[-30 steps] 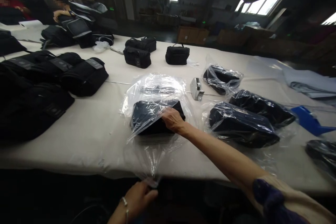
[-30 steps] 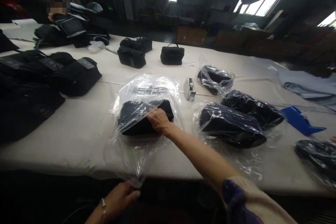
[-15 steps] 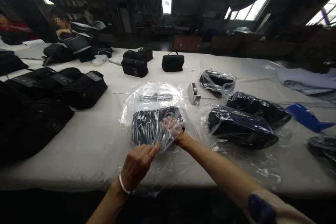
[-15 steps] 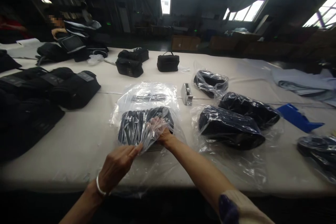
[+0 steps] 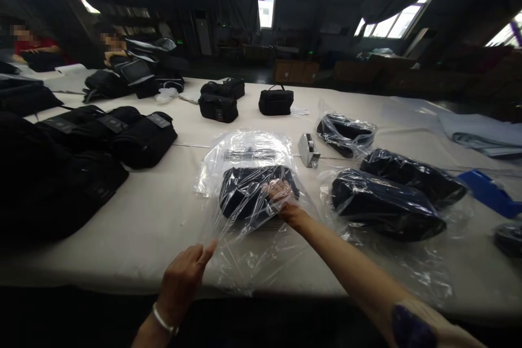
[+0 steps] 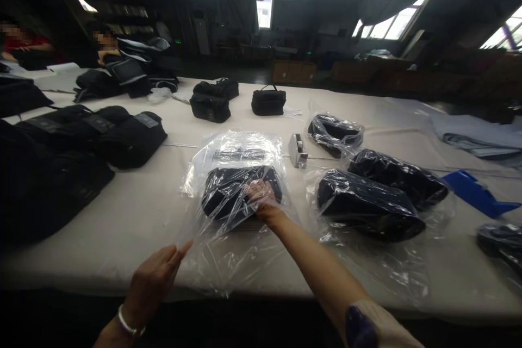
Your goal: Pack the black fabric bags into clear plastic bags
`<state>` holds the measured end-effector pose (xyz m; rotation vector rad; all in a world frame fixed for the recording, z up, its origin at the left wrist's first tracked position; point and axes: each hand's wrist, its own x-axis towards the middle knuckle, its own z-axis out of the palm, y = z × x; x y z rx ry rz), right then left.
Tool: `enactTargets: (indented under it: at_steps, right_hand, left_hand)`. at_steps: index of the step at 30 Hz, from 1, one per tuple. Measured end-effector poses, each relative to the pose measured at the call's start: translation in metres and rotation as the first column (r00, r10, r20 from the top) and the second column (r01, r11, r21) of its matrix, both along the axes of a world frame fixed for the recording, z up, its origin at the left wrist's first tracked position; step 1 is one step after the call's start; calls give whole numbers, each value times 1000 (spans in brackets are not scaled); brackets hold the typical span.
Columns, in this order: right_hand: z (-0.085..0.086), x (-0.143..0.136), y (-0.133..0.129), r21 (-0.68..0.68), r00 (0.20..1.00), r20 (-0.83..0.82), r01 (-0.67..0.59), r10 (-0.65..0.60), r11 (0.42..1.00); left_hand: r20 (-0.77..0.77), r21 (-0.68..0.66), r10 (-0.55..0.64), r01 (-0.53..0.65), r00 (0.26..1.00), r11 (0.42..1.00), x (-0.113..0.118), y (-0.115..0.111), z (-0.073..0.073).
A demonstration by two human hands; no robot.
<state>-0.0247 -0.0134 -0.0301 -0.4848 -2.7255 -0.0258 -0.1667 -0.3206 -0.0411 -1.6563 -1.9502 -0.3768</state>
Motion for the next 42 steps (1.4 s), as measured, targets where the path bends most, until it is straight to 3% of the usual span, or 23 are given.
enactTargets:
  at_steps: [3, 6, 8, 10, 13, 16, 18, 21, 23, 27, 30, 35, 39, 42]
  right_hand:
    - [3, 21, -13, -24, 998, -66, 7, -9, 1000]
    - [13, 76, -38, -52, 991, -120, -66, 60, 996]
    - [23, 118, -55, -82, 980, -161, -134, 119, 988]
    - [36, 147, -66, -68, 958, -262, -136, 114, 988]
    - [59, 145, -62, 37, 944, -331, 27, -13, 999]
    - [73, 107, -38, 72, 978, -189, 105, -90, 992]
    - [71, 85, -24, 51, 992, -110, 69, -63, 996]
    - [51, 80, -18, -10, 996, -21, -88, 88, 996]
    - [33, 91, -22, -54, 977, 32, -207, 209, 977]
    - [-6, 110, -27, -106, 963, 59, -256, 263, 961]
    - [-29, 108, -26, -120, 971, 61, -222, 230, 968]
    - [-45, 121, -30, -103, 985, 68, -151, 158, 983]
    - [-40, 177, -41, -101, 997, 21, -68, 70, 993]
    - [-37, 218, -50, -181, 986, -83, 129, -146, 975]
  left_hand:
    - [104, -38, -94, 98, 990, 994, -3, -19, -4]
    - [224, -21, -185, 194, 957, 981, -16, -35, 2]
    - [322, 33, -219, 220, 921, 975, -27, -41, 14]
    - [411, 104, -217, 191, 885, 976, -41, -34, 36]
    - [466, 162, -174, 110, 867, 981, -64, 12, 85]
    - [481, 138, -200, 152, 854, 979, -80, 103, 127]
    - [529, 31, -260, 288, 808, 957, -81, 171, 137]
    - [606, -217, -261, 473, 751, 854, -63, 244, 120]
    - [632, -288, -263, 536, 729, 794, -43, 260, 97]
    - [665, -317, -295, 616, 687, 721, -5, 242, 51]
    - [659, -342, -302, 633, 689, 695, 3, 225, 32]
    - [420, -464, -449, 612, 789, 641, -2, 227, 26]
    - [234, -464, -518, 563, 823, 684, -2, 225, 31]
    - [136, -440, -530, 530, 837, 725, -1, 222, 36]
